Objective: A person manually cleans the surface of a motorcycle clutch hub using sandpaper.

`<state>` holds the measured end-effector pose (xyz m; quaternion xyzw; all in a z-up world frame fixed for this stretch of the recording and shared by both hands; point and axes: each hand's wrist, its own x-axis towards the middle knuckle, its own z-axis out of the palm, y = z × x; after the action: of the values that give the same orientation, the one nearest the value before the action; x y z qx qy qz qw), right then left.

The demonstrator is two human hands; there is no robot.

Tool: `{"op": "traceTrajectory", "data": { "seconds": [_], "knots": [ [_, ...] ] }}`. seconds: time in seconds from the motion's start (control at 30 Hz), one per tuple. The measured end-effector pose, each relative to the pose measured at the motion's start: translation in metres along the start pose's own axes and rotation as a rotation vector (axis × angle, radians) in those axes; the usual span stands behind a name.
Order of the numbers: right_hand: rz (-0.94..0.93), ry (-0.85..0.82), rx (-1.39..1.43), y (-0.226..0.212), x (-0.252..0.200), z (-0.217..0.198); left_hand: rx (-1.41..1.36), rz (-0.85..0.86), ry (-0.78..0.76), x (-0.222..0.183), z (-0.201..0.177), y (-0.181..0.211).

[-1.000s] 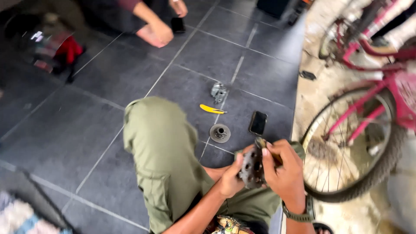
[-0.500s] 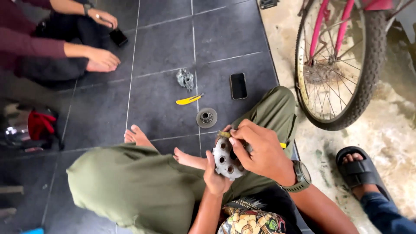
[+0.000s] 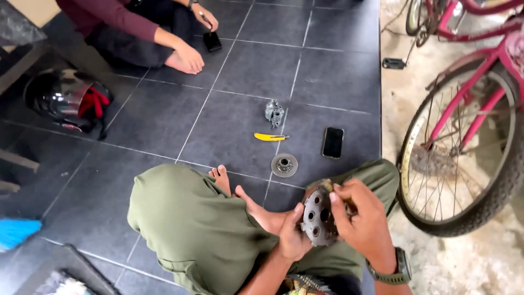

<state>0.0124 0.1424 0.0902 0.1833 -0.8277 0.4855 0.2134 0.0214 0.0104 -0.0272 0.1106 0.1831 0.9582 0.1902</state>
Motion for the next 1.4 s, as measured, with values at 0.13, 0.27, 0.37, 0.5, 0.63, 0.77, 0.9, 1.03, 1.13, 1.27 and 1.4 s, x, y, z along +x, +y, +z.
{"op": "traceTrajectory", "data": {
  "seconds": [0.13, 0.27, 0.37, 0.5, 0.63, 0.77, 0.9, 1.03, 1.13, 1.27, 1.4],
  "knots": [
    [-0.047, -0.175, 0.126, -0.003, -0.010, 0.009, 0.166, 0.171, -0.099, 0.002, 0.019, 0.016],
    [-0.087, -0.057, -0.006, -0.006, 0.000, 0.015, 0.232, 0.155, -0.066, 0.004, 0.018, 0.026],
    [-0.159, -0.070, -0.043, -0.009, 0.002, 0.019, 0.238, 0.177, -0.060, 0.005, 0.018, 0.028],
    [-0.135, 0.006, -0.141, -0.007, 0.007, 0.022, 0.083, 0.103, -0.013, 0.006, 0.017, 0.027],
    [-0.159, -0.088, -0.053, -0.010, -0.001, 0.024, 0.102, 0.153, -0.024, 0.012, 0.005, 0.022],
    [-0.085, -0.059, -0.040, -0.004, -0.004, 0.019, 0.148, 0.133, -0.065, 0.015, 0.010, 0.018],
    [-0.139, -0.031, -0.177, -0.009, -0.002, 0.017, 0.266, 0.229, -0.111, 0.016, 0.017, 0.025],
    [-0.095, -0.026, -0.150, -0.007, -0.001, 0.015, 0.197, 0.070, -0.048, 0.017, 0.008, 0.019],
    [-0.148, -0.163, -0.051, -0.010, -0.003, 0.016, 0.098, 0.153, -0.147, 0.020, 0.001, 0.015],
    [-0.160, -0.059, -0.180, -0.010, 0.002, 0.017, 0.084, 0.018, -0.050, 0.022, -0.003, 0.009],
    [-0.185, -0.124, -0.121, -0.011, -0.001, 0.017, 0.022, 0.096, -0.056, 0.034, -0.051, -0.020]
  ]
}}
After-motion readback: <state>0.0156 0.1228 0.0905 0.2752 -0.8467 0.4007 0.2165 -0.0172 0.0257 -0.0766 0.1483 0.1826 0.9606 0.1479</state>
